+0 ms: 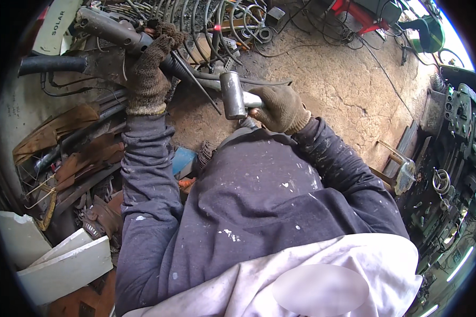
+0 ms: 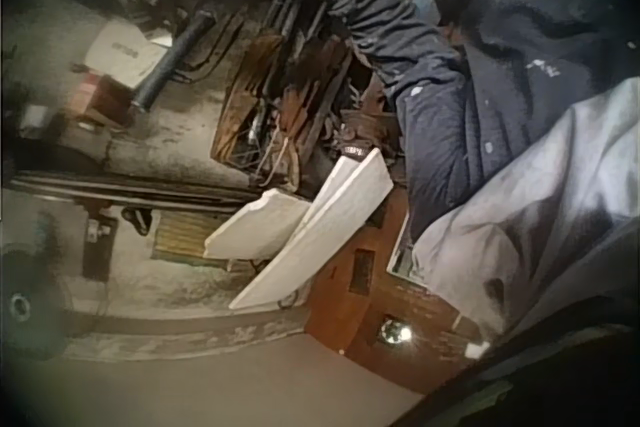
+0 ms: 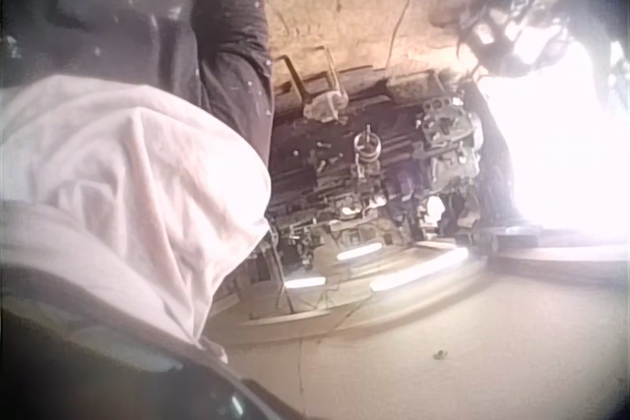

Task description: The person uses a welding tool to fuse metal components of a cage-like structure, then taps the welds with a hammer and points at the joint.

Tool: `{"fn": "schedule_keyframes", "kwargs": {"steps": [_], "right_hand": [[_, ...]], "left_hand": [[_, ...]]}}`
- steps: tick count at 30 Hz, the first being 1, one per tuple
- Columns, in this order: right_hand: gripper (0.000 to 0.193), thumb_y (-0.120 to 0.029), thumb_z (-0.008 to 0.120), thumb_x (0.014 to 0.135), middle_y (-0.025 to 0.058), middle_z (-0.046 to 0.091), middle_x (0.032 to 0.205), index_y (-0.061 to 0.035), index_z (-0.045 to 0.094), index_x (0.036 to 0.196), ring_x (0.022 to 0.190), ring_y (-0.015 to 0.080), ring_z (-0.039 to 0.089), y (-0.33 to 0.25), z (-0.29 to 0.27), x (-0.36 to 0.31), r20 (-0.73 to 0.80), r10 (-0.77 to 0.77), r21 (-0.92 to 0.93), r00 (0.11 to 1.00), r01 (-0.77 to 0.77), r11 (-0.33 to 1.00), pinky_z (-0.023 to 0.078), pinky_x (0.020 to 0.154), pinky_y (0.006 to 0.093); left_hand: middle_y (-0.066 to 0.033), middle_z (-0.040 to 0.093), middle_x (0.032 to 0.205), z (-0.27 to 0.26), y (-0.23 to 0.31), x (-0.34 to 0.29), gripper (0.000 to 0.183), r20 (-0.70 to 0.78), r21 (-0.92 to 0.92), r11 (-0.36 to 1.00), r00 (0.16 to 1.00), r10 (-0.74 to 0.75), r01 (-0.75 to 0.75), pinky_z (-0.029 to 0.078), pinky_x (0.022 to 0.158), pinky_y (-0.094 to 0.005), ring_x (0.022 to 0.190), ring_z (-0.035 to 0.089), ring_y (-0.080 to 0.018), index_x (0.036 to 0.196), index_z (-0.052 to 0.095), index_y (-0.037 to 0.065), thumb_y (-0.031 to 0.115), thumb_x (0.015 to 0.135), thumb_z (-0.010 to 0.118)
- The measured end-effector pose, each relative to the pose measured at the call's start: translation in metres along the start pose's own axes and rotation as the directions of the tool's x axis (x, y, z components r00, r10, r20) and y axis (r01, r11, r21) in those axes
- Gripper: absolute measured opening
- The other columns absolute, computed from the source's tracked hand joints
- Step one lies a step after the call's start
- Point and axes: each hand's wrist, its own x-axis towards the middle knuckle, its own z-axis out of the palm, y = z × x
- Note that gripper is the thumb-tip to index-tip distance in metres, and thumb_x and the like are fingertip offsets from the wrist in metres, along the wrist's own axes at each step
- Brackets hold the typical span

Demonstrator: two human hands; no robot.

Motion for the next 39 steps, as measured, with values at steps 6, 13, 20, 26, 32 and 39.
{"fn": "schedule_keyframes", "kwargs": {"steps": [6, 13, 20, 26, 32, 39], "right_hand": [[0.04, -0.038, 0.073, 0.088, 0.0138, 0.07, 0.083, -0.01, 0.066, 0.116, 0.075, 0.0339, 0.071, 0.001, 0.007, 0.0, 0.023, 0.244, -0.088, 0.969, -0.241, 0.966, 0.057, 0.067, 0.0442], [0.041, -0.034, 0.074, 0.088, 0.0172, 0.07, 0.085, -0.0085, 0.064, 0.118, 0.077, 0.038, 0.07, -0.003, 0.007, 0.002, 0.041, 0.356, -0.166, 0.934, -0.345, 0.924, 0.055, 0.067, 0.0467], [0.036, -0.036, 0.075, 0.087, 0.0137, 0.069, 0.089, -0.0082, 0.066, 0.108, 0.078, 0.0332, 0.071, 0.001, 0.01, -0.008, -0.032, 0.161, -0.14, 0.987, -0.163, 0.977, 0.055, 0.065, 0.0438], [0.034, -0.037, 0.076, 0.085, 0.0127, 0.069, 0.083, -0.0104, 0.068, 0.103, 0.07, 0.0313, 0.07, 0.007, 0.004, -0.003, -0.1, 0.186, -0.285, 0.977, -0.208, 0.936, 0.054, 0.057, 0.0434], [0.033, -0.04, 0.075, 0.085, 0.0109, 0.069, 0.08, -0.0118, 0.068, 0.102, 0.067, 0.0313, 0.07, 0.003, 0.008, -0.007, -0.035, 0.09, -0.301, 0.995, -0.096, 0.949, 0.055, 0.057, 0.0431], [0.037, -0.044, 0.072, 0.088, 0.0116, 0.067, 0.081, -0.0106, 0.067, 0.104, 0.067, 0.0333, 0.069, 0.009, 0.006, -0.013, -0.058, 0.062, -0.311, 0.996, -0.077, 0.947, 0.055, 0.057, 0.0447]], "left_hand": [[-0.0102, 0.064, 0.106, -0.002, 0.005, -0.002, 0.059, 0.046, -0.012, 0.998, 0.997, -0.059, 0.059, 0.059, 0.091, -0.0432, 0.095, 0.067, -0.0242, 0.131, 0.047, 0.013, -0.005, 0.081, 0.075], [-0.0099, 0.064, 0.107, 0.002, 0.003, -0.003, 0.049, 0.044, -0.014, 1.0, 0.999, -0.027, 0.028, 0.058, 0.092, -0.0424, 0.097, 0.066, -0.0246, 0.122, 0.052, 0.009, -0.005, 0.081, 0.075], [-0.0125, 0.072, 0.111, -0.014, -0.007, 0.003, 0.024, 0.199, 0.078, 0.994, 0.978, 0.062, -0.079, 0.063, 0.09, -0.0366, 0.101, 0.073, -0.0237, 0.114, 0.066, -0.001, 0.001, 0.091, 0.068], [-0.011, 0.073, 0.11, -0.012, -0.005, 0.003, 0.016, 0.172, 0.105, 0.993, 0.985, 0.035, -0.053, 0.062, 0.09, -0.0329, 0.102, 0.073, -0.0217, 0.105, 0.074, -0.001, 0.002, 0.092, 0.066], [-0.0119, 0.065, 0.107, 0.0, 0.004, -0.001, 0.048, 0.1, 0.001, 0.998, 0.993, -0.064, 0.064, 0.057, 0.094, -0.0415, 0.098, 0.066, -0.0248, 0.12, 0.052, 0.01, -0.008, 0.081, 0.073], [-0.0094, 0.065, 0.107, 0.008, 0.004, -0.006, 0.049, 0.094, -0.041, 0.999, 0.996, 0.003, 0.001, 0.059, 0.093, -0.0414, 0.098, 0.068, -0.0253, 0.124, 0.052, 0.01, -0.005, 0.083, 0.073]]}}
